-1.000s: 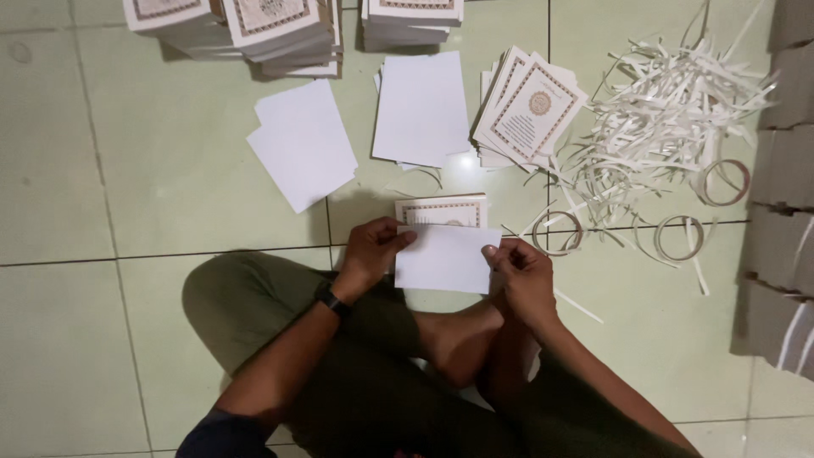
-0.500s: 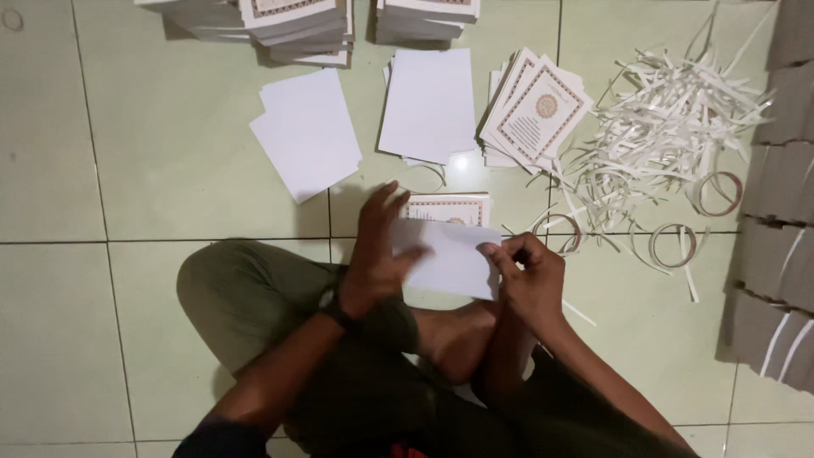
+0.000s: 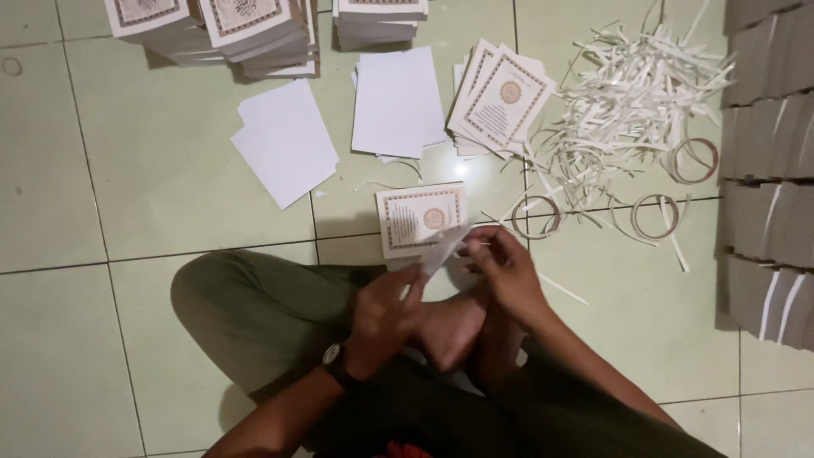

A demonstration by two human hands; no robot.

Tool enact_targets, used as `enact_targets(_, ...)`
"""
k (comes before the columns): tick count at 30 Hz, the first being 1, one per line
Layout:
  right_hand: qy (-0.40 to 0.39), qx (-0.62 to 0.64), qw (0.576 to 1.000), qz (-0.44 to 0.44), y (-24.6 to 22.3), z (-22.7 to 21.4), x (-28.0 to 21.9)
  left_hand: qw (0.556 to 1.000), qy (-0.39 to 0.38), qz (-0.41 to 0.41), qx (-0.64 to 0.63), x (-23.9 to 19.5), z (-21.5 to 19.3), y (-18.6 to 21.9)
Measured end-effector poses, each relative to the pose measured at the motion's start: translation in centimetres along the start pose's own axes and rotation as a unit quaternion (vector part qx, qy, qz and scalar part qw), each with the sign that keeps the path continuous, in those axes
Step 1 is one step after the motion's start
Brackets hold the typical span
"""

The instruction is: The person sits on the floor and assembles small booklets by hand. They pick up a printed cover sheet, place a blank white sheet inside, fold the cover over the blank sheet, and then apply a strip of adhesive tape to the spine to secure it. The finished booklet is placed on a stack nearby.

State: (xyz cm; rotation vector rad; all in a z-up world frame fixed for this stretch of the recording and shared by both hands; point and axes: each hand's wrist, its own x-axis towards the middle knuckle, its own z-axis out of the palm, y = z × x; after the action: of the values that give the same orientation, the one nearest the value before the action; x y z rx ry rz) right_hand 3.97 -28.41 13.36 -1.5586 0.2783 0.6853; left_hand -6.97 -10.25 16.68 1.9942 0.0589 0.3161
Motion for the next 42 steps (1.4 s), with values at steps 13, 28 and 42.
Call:
enact_targets(13,-0.208,-0.080,0.974,-0.039,-0.6,0.6,-2.6,0.911,0.045,-0.386,-0.137,2.7,3.4,-2.1)
enact_targets(28,-0.136,-0.339,0.930,0.035,-8.1,0.4,-5.2,0.939,0.033,-0.324,-0.113,2.7,4.3,-2.1)
enact_targets(42,0.100,0.196,0.965,-0.141,-0.2,0.9,-2.1,0.929,0.141,-0.295,-0.172,5.0,-5.8,-0.7)
